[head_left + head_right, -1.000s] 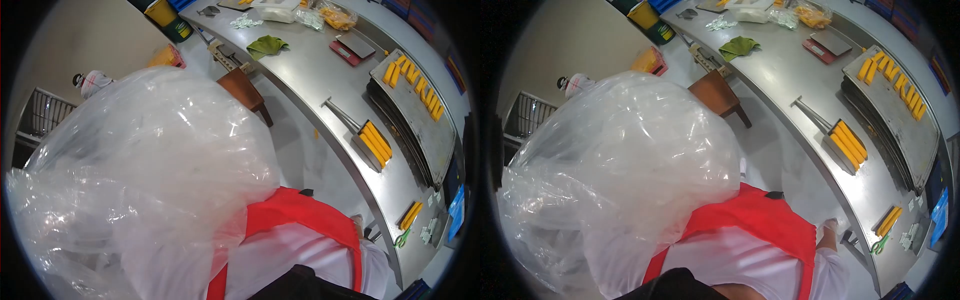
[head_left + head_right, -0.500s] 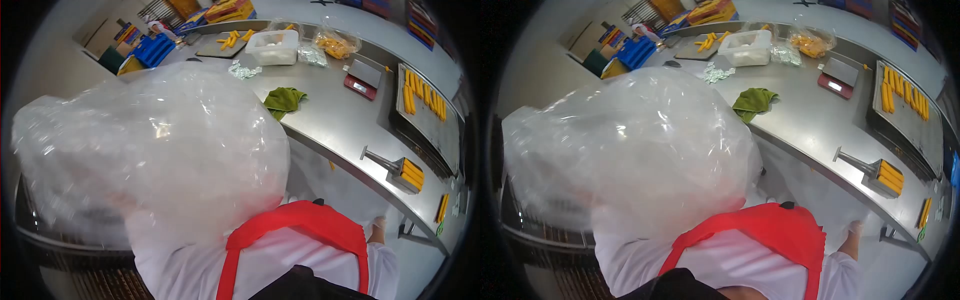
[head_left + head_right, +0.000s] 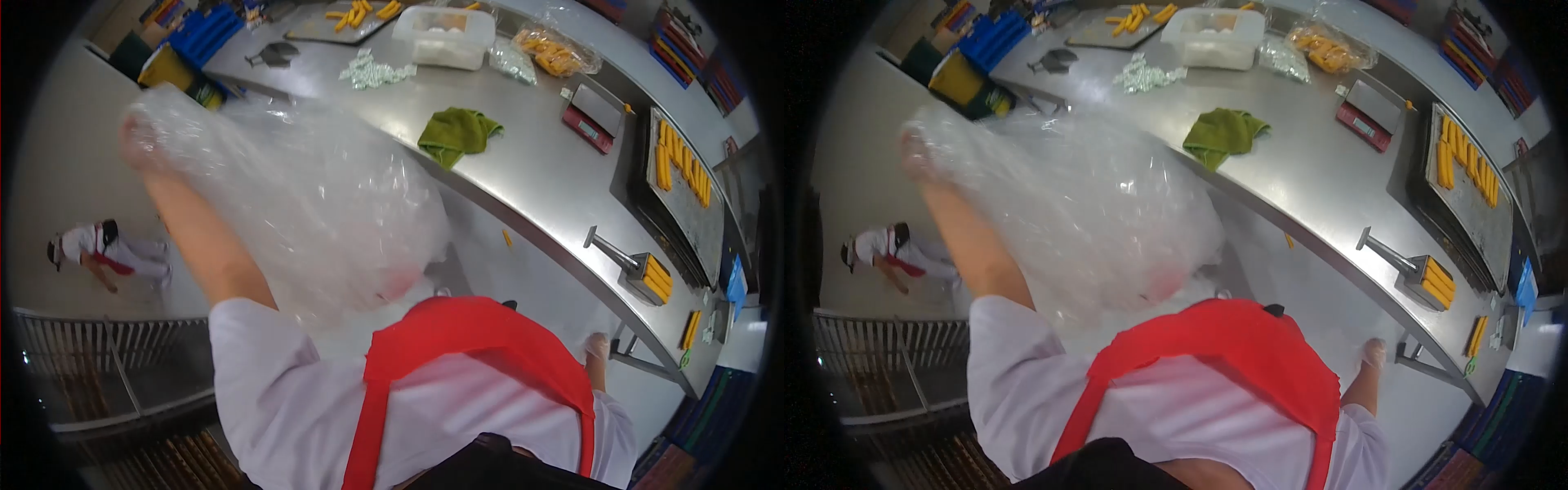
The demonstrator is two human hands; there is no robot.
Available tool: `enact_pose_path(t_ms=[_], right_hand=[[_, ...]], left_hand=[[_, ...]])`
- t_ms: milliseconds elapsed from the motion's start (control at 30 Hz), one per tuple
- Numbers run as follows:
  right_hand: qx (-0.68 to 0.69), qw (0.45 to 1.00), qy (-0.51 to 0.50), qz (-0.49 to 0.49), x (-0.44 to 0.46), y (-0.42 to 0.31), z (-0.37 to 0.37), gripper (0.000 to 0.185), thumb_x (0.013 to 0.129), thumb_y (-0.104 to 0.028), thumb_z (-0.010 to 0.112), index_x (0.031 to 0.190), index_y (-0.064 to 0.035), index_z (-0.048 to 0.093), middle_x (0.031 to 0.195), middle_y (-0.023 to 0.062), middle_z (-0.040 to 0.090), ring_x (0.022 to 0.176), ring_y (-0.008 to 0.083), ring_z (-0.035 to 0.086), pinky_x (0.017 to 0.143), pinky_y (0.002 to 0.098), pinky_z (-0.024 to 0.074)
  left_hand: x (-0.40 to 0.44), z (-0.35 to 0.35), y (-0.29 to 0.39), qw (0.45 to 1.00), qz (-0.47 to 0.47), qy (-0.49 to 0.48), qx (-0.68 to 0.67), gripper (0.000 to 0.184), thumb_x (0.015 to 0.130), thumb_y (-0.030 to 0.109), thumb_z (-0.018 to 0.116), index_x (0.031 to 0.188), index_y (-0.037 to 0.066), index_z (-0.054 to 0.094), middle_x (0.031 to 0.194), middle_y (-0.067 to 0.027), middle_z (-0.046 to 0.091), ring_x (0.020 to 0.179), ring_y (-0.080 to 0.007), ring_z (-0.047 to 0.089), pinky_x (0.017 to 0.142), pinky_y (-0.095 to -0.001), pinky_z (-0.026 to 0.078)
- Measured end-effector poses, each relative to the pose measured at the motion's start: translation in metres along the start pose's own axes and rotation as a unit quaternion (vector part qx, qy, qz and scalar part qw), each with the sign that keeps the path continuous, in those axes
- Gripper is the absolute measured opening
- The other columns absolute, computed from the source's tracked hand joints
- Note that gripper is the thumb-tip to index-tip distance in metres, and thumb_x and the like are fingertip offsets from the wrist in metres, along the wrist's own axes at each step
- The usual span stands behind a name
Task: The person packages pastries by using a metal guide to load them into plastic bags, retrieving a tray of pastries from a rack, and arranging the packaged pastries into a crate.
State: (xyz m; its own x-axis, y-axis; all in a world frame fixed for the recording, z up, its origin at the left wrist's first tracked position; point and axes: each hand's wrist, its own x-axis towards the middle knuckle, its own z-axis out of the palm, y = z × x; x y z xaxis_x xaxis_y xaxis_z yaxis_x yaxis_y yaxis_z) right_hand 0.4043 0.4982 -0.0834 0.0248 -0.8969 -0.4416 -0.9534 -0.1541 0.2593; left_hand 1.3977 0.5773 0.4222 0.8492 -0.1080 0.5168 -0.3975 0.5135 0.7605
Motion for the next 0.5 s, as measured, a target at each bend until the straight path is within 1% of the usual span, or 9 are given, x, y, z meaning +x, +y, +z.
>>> enact_pose_path(t_ms=[67, 133, 200, 267, 333, 400, 433, 467, 500], right_hand=[[0.191, 0.971, 0.015, 0.14, -0.002, -0.017, -0.029, 0.025, 0.075, -0.019, 0.048, 0.085, -0.0032, 0.065, 0.091, 0.0193, 0.063, 0.087, 0.0327, 0.062, 0.074, 0.0418, 0.0484], [0.207, 0.968, 0.019, 0.141, -0.008, -0.024, -0.051, 0.026, 0.074, -0.019, 0.048, 0.086, -0.0028, 0.065, 0.091, 0.0198, 0.063, 0.087, 0.0332, 0.062, 0.074, 0.0412, 0.0484], [0.223, 0.964, 0.027, 0.143, -0.016, -0.021, -0.057, 0.027, 0.073, -0.018, 0.048, 0.086, -0.0025, 0.065, 0.09, 0.0204, 0.063, 0.086, 0.0336, 0.062, 0.074, 0.0406, 0.0485], [0.195, 0.971, 0.035, 0.13, 0.001, -0.012, -0.031, 0.027, 0.072, -0.018, 0.048, 0.086, -0.0038, 0.066, 0.09, 0.0197, 0.063, 0.087, 0.0337, 0.062, 0.073, 0.0402, 0.0487], [0.182, 0.976, 0.032, 0.113, -0.001, -0.022, -0.032, 0.027, 0.072, -0.017, 0.047, 0.087, -0.0043, 0.066, 0.09, 0.0192, 0.063, 0.087, 0.034, 0.061, 0.074, 0.0405, 0.0483], [0.174, 0.978, 0.032, 0.109, -0.01, -0.034, -0.045, 0.027, 0.072, -0.017, 0.046, 0.087, -0.0049, 0.066, 0.089, 0.0186, 0.064, 0.088, 0.0343, 0.061, 0.075, 0.0408, 0.0479], [0.204, 0.969, 0.047, 0.13, -0.017, -0.043, -0.06, 0.028, 0.073, -0.017, 0.045, 0.088, -0.0057, 0.066, 0.09, 0.0182, 0.063, 0.089, 0.0343, 0.06, 0.077, 0.041, 0.0471], [0.234, 0.957, 0.063, 0.157, -0.021, -0.049, -0.067, 0.028, 0.073, -0.017, 0.044, 0.089, -0.0066, 0.066, 0.091, 0.0178, 0.063, 0.091, 0.0343, 0.059, 0.079, 0.0411, 0.0463], [0.292, 0.935, 0.073, 0.187, -0.025, -0.054, -0.072, 0.024, 0.072, -0.017, 0.047, 0.085, -0.0075, 0.066, 0.089, 0.0181, 0.063, 0.087, 0.033, 0.06, 0.075, 0.0412, 0.0475]], left_hand=[[0.066, -0.039, 0.027, 0.964, 0.204, -0.046, 0.166, 0.033, 0.084, 0.025, 0.049, 0.104, 0.0, 0.056, 0.092, -0.0143, 0.059, 0.082, -0.0263, 0.058, 0.074, -0.036, 0.048], [0.027, 0.014, 0.102, 1.0, 0.019, -0.022, -0.002, 0.029, 0.083, 0.02, 0.049, 0.102, -0.001, 0.057, 0.095, -0.0156, 0.059, 0.087, -0.0278, 0.058, 0.078, -0.0365, 0.047], [0.028, 0.049, 0.128, 0.999, -0.002, -0.013, 0.033, 0.035, 0.083, 0.025, 0.048, 0.104, -0.001, 0.056, 0.1, -0.0161, 0.058, 0.093, -0.0294, 0.055, 0.083, -0.0369, 0.045], [0.018, 0.07, 0.124, 0.997, -0.014, -0.003, 0.071, 0.04, 0.082, 0.03, 0.047, 0.107, -0.001, 0.055, 0.105, -0.0166, 0.057, 0.099, -0.0309, 0.053, 0.087, -0.0374, 0.043], [0.017, 0.102, 0.104, 0.987, 0.046, 0.079, 0.134, 0.04, 0.081, 0.031, 0.05, 0.106, -0.001, 0.056, 0.105, -0.0149, 0.057, 0.099, -0.0286, 0.053, 0.087, -0.0361, 0.043], [0.025, 0.114, 0.052, 0.979, 0.032, 0.084, 0.18, 0.041, 0.078, 0.033, 0.054, 0.104, 0.001, 0.056, 0.105, -0.013, 0.057, 0.095, -0.0266, 0.054, 0.086, -0.0348, 0.042], [0.048, 0.106, 0.009, 0.974, -0.02, 0.053, 0.221, 0.039, 0.075, 0.031, 0.059, 0.096, -0.001, 0.059, 0.096, -0.0123, 0.058, 0.091, -0.0234, 0.055, 0.081, -0.0331, 0.043], [0.056, 0.086, -0.045, 0.969, -0.047, -0.017, 0.241, 0.043, 0.074, 0.034, 0.06, 0.098, -0.002, 0.059, 0.097, -0.0122, 0.059, 0.091, -0.0228, 0.055, 0.081, -0.0327, 0.043], [0.064, 0.067, -0.098, 0.959, -0.07, -0.09, 0.26, 0.047, 0.073, 0.036, 0.062, 0.1, -0.003, 0.059, 0.097, -0.012, 0.06, 0.091, -0.0222, 0.055, 0.081, -0.0322, 0.043]])
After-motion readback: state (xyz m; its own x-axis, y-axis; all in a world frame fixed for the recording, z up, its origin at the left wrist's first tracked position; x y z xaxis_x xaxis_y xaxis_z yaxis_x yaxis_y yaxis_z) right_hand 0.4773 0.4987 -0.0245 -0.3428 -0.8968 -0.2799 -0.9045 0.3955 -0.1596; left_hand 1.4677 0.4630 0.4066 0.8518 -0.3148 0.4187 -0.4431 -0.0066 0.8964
